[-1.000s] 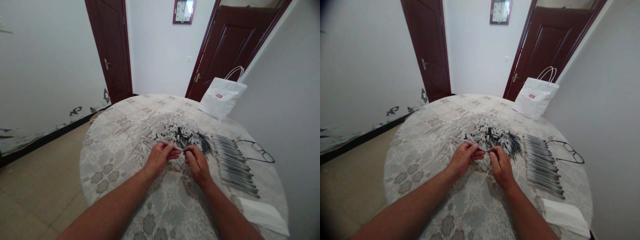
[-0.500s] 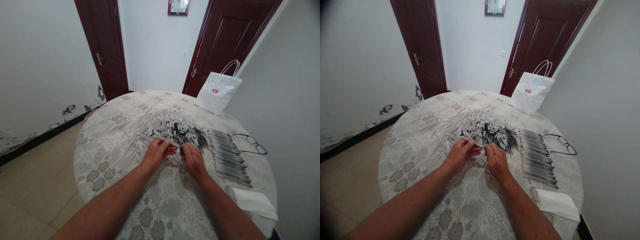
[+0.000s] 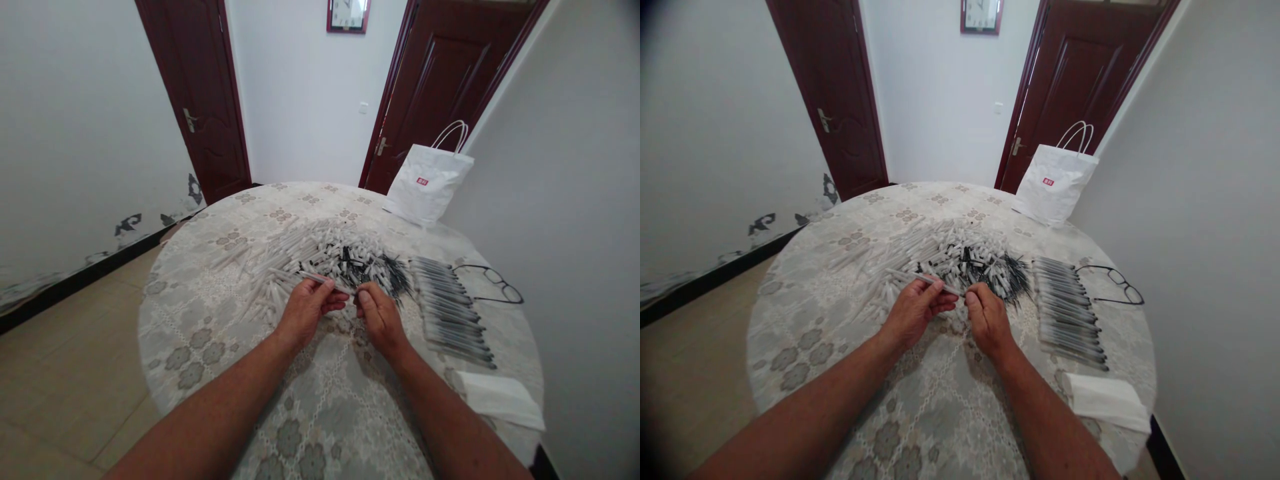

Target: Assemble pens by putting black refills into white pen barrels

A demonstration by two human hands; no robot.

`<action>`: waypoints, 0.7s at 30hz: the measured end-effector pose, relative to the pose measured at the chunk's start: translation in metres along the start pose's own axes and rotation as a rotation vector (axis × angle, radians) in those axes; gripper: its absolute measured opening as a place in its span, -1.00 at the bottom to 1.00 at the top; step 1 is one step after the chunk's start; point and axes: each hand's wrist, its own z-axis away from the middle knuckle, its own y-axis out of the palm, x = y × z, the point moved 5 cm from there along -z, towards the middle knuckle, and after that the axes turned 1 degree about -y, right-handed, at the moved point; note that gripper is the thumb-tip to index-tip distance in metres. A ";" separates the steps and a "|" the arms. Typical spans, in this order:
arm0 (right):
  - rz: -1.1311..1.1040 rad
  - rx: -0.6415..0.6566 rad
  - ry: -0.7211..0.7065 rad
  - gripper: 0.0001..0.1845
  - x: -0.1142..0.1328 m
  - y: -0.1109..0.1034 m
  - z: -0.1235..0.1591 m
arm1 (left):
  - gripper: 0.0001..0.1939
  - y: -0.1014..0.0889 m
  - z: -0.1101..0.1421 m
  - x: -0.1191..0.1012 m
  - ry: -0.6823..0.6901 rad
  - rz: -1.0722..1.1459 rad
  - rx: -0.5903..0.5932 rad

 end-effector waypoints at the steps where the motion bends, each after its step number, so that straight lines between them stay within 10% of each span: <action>1: 0.011 -0.001 -0.023 -0.74 0.002 -0.001 0.000 | -0.71 0.000 0.000 -0.001 0.001 0.002 -0.003; 21: 0.033 -0.006 -0.095 -0.79 0.013 -0.005 -0.002 | -0.68 0.000 0.003 -0.008 0.120 -0.341 0.090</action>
